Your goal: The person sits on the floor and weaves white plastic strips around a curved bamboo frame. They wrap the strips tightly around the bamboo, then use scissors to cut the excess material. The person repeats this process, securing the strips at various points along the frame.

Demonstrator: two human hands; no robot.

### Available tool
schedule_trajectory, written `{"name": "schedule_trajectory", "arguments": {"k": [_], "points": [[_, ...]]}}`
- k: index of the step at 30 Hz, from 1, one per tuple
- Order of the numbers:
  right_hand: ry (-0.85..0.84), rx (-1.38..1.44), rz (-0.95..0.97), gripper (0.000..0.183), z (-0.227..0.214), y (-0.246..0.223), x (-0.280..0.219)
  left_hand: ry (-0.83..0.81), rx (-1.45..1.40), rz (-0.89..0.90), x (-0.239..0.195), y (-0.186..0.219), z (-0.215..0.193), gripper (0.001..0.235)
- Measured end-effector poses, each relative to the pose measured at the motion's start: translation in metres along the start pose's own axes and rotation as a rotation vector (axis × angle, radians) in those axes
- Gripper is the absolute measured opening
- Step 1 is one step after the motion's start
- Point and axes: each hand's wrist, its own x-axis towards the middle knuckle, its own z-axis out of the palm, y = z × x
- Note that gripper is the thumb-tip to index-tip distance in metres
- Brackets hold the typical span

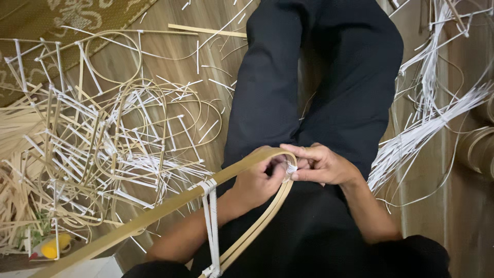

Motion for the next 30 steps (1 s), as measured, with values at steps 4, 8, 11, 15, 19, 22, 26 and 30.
{"name": "schedule_trajectory", "arguments": {"k": [4,8,11,15,19,22,26,30], "points": [[-0.011,-0.014,0.059,0.072,0.000,0.002,-0.002,0.058,0.212,0.145,-0.002,-0.007,0.007,0.003],[-0.059,0.104,-0.108,0.066,0.004,-0.001,0.001,0.415,0.260,0.108,0.007,-0.039,-0.066,0.004],[-0.034,0.132,0.028,0.069,0.007,0.002,0.004,0.760,0.240,0.151,0.018,-0.043,-0.167,0.007],[-0.049,0.132,-0.055,0.066,0.011,-0.005,0.011,0.520,-0.306,-0.436,0.026,-0.041,-0.113,0.013],[-0.014,0.025,-0.091,0.065,0.009,-0.009,0.005,-0.170,-0.140,-0.232,0.010,-0.016,-0.031,0.021],[-0.007,0.014,-0.106,0.065,0.012,-0.008,0.003,-0.076,-0.292,-0.239,0.005,-0.007,-0.017,0.016],[0.047,-0.023,0.016,0.068,0.011,-0.002,0.003,-0.055,-0.201,-0.076,0.000,-0.005,-0.015,0.016],[0.047,-0.028,-0.061,0.066,0.012,-0.001,-0.001,-0.007,0.032,0.054,-0.011,-0.019,-0.002,0.008]]}}
